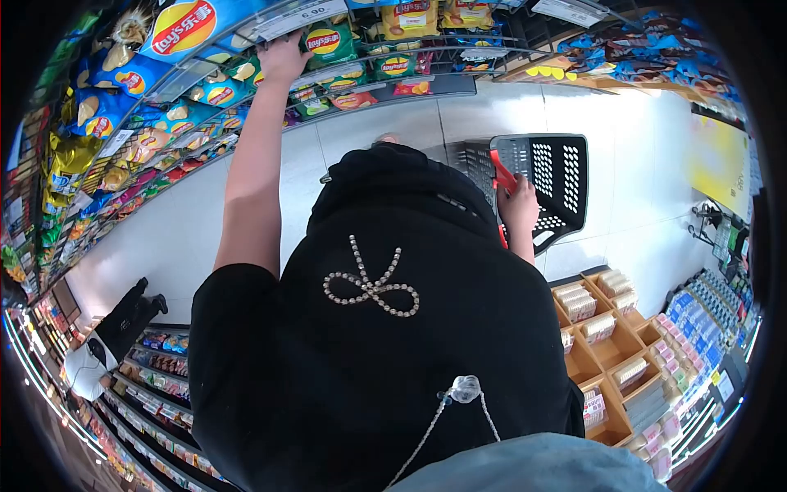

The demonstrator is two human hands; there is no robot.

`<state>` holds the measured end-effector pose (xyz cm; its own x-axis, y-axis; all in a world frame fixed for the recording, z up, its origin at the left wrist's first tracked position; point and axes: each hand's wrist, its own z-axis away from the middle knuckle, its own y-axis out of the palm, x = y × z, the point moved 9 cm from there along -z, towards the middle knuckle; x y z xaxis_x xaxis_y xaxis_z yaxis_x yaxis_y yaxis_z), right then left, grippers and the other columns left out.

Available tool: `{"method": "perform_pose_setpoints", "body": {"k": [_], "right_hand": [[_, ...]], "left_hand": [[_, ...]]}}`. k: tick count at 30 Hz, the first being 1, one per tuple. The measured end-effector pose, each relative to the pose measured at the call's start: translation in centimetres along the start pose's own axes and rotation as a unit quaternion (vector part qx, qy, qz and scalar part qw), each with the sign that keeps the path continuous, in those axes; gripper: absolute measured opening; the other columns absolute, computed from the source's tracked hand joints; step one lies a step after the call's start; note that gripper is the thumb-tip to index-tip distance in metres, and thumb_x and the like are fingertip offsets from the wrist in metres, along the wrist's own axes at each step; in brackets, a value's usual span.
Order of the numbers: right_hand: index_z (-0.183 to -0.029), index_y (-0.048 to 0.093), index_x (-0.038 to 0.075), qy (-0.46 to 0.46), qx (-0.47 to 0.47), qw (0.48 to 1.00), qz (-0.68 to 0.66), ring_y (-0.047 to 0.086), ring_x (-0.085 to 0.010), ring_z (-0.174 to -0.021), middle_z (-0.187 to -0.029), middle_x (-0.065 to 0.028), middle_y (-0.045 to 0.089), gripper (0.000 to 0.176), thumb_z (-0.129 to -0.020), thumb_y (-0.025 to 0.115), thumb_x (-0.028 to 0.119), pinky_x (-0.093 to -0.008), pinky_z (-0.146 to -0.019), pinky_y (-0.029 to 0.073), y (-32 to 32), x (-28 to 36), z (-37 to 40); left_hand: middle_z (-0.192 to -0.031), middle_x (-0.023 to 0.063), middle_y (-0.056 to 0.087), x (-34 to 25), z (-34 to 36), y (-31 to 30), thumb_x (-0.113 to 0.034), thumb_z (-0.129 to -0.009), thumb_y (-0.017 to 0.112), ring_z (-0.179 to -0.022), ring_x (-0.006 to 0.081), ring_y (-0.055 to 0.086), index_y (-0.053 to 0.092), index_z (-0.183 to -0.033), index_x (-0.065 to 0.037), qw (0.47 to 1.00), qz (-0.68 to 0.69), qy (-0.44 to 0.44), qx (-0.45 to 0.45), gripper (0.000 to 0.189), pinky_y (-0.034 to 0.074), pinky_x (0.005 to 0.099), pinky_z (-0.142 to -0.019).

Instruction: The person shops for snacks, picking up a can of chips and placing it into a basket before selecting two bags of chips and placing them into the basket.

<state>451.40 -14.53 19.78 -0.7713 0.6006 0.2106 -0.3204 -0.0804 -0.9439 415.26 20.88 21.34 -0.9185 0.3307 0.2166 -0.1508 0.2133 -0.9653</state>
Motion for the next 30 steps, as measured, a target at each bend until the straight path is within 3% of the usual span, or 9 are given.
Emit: {"method": "perform_pose_setpoints", "body": {"k": [5, 8, 12, 17, 30], "right_hand": [[-0.104, 0.052, 0.007, -0.01, -0.003, 1.0, -0.002, 0.059, -0.0328, -0.081, -0.097, -0.0151, 0.055, 0.039, -0.075, 0.058, 0.032, -0.0402, -0.067, 0.048, -0.1, 0.0, 0.0], [-0.102, 0.052, 0.006, -0.003, 0.007, 1.0, 0.004, 0.059, -0.033, -0.08, -0.097, -0.0154, 0.055, 0.037, -0.075, 0.058, 0.032, -0.0402, -0.067, 0.048, -0.1, 0.3, -0.1], [-0.1, 0.054, 0.006, -0.01, -0.01, 1.0, 0.001, 0.059, -0.0333, -0.08, -0.097, -0.0156, 0.056, 0.037, -0.075, 0.058, 0.033, -0.0405, -0.067, 0.048, -0.3, 0.4, -0.2], [-0.097, 0.056, 0.006, -0.013, -0.021, 1.0, 0.011, 0.059, -0.033, -0.078, -0.092, -0.0154, 0.058, 0.036, -0.074, 0.059, 0.034, -0.04, -0.066, 0.048, -0.2, 0.4, -0.3], [-0.098, 0.057, 0.007, -0.016, -0.027, 0.999, 0.031, 0.059, -0.0311, -0.08, -0.094, -0.0139, 0.058, 0.034, -0.075, 0.057, 0.032, -0.0396, -0.068, 0.048, 0.0, 0.3, -0.4]], "left_hand": [[-0.119, 0.0103, 0.049, 0.1, -0.5, 1.4, -0.042, -0.075, 0.06, -0.117, 0.0289, 0.038, 0.047, -0.118, -0.025, 0.998, 0.023, -0.045, 0.038, 0.048, 0.028, 0.0546, -0.093], [-0.113, 0.009, 0.052, 0.0, -1.4, 1.5, -0.046, -0.076, 0.057, -0.109, 0.0295, 0.045, 0.048, -0.118, -0.019, 0.999, 0.023, -0.036, -0.028, 0.05, 0.033, 0.0483, -0.09], [-0.103, 0.0112, 0.057, -1.5, -2.7, 2.5, -0.046, -0.078, 0.053, -0.096, 0.0292, 0.054, 0.05, -0.113, -0.015, 0.987, -0.057, 0.083, -0.124, 0.047, 0.043, 0.0453, -0.079], [-0.103, 0.0116, 0.057, -2.0, -3.7, 1.6, -0.046, -0.078, 0.053, -0.096, 0.029, 0.054, 0.051, -0.112, -0.014, 0.993, 0.039, 0.075, -0.081, 0.046, 0.043, 0.0451, -0.079], [-0.101, 0.0127, 0.057, -0.6, -3.5, 1.2, -0.045, -0.079, 0.052, -0.095, 0.0284, 0.055, 0.052, -0.11, -0.014, 0.992, 0.085, 0.082, -0.049, 0.044, 0.044, 0.0446, -0.078]]}}
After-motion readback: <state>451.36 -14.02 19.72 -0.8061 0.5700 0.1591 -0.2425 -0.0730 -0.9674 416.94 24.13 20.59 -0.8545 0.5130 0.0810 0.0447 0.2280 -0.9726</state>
